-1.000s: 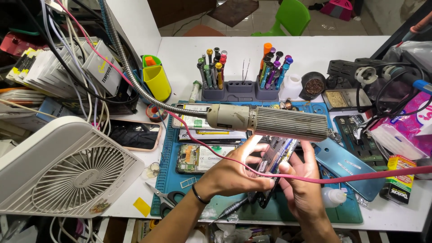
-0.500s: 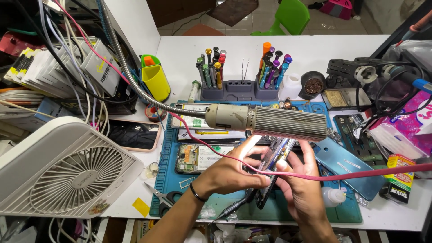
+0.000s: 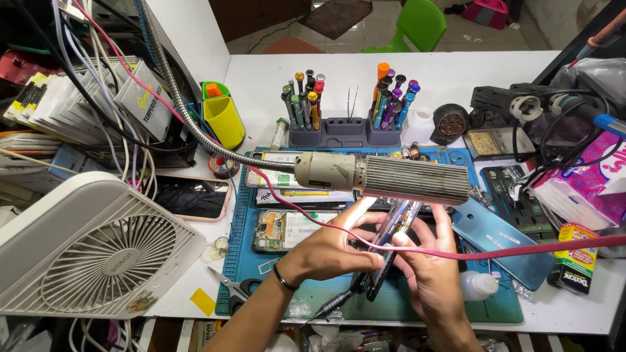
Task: The person holds a disassembled smartphone and uses a hot air gun to apply heat to the device's internal components. They rotate the phone to target different areas and then use a metal tool to pry or adjust parts within the chassis.
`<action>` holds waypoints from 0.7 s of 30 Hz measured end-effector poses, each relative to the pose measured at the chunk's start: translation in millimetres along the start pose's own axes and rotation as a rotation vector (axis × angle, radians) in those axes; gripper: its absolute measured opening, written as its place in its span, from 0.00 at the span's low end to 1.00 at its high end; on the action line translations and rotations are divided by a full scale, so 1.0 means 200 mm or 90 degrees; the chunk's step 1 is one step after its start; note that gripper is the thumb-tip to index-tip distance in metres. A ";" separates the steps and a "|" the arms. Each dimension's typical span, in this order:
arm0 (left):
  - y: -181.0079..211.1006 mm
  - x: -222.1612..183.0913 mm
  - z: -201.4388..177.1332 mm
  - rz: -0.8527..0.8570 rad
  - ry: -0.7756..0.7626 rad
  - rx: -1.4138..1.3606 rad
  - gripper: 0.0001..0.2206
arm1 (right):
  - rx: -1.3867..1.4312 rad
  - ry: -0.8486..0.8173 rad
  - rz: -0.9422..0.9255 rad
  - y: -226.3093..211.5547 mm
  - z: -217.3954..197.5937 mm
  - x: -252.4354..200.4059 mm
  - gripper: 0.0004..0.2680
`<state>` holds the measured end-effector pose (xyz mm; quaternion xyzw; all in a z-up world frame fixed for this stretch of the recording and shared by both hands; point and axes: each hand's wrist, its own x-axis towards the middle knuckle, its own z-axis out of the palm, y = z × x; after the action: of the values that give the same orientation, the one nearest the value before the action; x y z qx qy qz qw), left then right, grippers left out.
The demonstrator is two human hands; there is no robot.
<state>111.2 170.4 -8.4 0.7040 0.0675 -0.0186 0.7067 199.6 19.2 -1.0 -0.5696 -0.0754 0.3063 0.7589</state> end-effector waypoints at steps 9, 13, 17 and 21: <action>-0.02 -0.01 0.00 -0.003 0.006 0.026 0.53 | 0.023 -0.044 -0.040 0.02 -0.02 -0.01 0.35; 0.01 -0.01 0.02 -0.015 0.009 0.033 0.53 | 0.035 -0.050 -0.063 0.03 -0.03 -0.01 0.37; 0.03 -0.02 0.02 -0.016 0.009 0.046 0.53 | 0.047 -0.048 -0.059 0.03 -0.03 -0.01 0.38; 0.02 -0.02 0.03 -0.011 0.015 0.035 0.54 | 0.054 -0.069 -0.077 0.06 -0.06 0.00 0.37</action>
<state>108.2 165.1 -4.3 0.7229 0.0814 -0.0182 0.6859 200.9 11.9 -15.1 -0.5141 -0.1374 0.2931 0.7943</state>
